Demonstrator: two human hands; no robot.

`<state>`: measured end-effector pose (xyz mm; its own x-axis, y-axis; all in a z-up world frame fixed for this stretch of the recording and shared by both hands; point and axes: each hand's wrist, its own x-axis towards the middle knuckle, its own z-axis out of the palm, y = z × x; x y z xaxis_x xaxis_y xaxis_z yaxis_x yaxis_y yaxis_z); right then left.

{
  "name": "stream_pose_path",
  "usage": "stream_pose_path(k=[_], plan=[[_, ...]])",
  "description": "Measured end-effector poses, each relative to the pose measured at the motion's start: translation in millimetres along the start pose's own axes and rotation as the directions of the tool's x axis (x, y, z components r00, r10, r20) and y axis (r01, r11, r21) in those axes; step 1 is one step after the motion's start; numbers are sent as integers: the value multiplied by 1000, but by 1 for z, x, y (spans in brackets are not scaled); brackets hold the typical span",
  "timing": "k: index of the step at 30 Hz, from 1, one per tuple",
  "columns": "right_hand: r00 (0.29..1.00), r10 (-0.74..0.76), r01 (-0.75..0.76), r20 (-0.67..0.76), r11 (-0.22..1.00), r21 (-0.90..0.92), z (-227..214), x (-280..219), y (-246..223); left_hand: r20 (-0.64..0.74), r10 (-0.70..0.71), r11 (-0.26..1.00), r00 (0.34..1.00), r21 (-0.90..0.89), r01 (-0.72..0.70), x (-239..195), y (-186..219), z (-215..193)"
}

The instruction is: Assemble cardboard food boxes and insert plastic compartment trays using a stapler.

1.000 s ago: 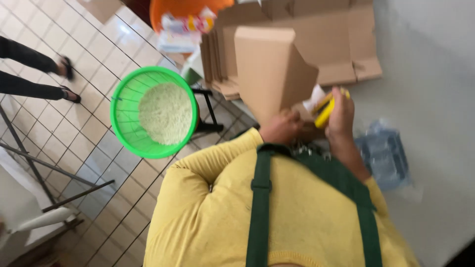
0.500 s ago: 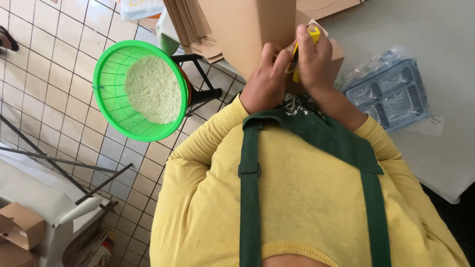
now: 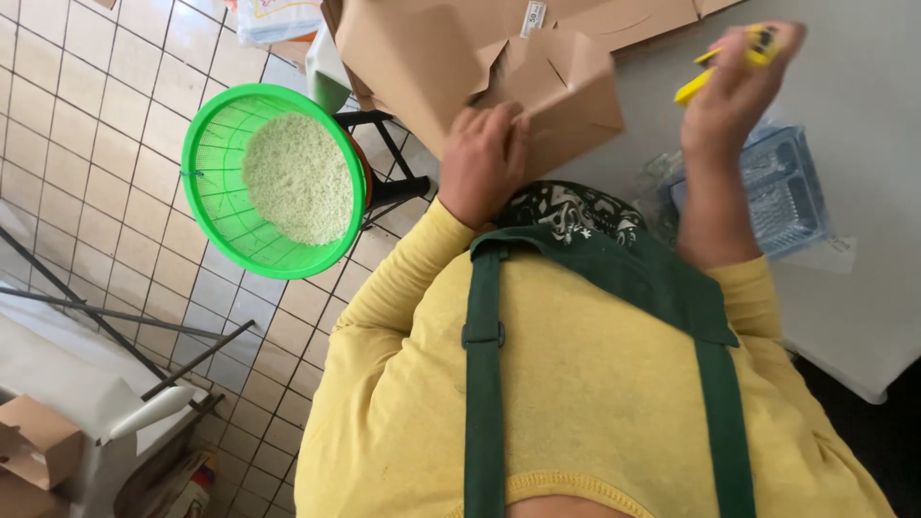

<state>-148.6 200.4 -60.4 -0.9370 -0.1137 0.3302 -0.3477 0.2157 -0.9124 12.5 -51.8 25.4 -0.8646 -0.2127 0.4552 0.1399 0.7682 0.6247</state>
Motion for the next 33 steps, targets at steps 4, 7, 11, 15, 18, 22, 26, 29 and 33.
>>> stream_pose_path(k=[4, 7, 11, 15, 18, 22, 26, 29, 33], plan=[[949, -34, 267, 313, 612, -744, 2, -34, 81, -108, -116, 990, 987, 72, 125, 11, -1, -40], [866, 57, 430, 497, 423, -798, 14, -69, 107, -193, -198, 979, 961, -79, 186, 4, -4, -67], [832, 136, 386, 538, 554, -738, 17, -72, 91, -305, -259, 945, 916, -276, 175, -11, -13, -74], [860, -107, 144, 499, 989, -36, 22, -28, -14, -298, -447, 754, 843, -633, 175, -47, -50, -29], [751, -177, -231, 637, 832, 504, 17, -17, -45, -184, -505, 450, 843, -890, 75, -64, -71, 19], [547, -110, -414, 830, 826, 382, -4, -12, -50, 47, -253, 958, 966, -124, 257, -29, -71, 18], [464, -70, -56, 883, 993, 108, -9, -2, -90, -139, -487, 678, 862, -683, 273, -20, -108, 8], [475, -7, 194, 880, 976, -97, 12, -7, -119, -206, -400, 786, 893, -579, 219, 12, -57, -44], [512, -81, 604, 855, 742, -292, 44, -14, -132, -62, 174, 974, 983, -138, -181, 48, 8, -67]])
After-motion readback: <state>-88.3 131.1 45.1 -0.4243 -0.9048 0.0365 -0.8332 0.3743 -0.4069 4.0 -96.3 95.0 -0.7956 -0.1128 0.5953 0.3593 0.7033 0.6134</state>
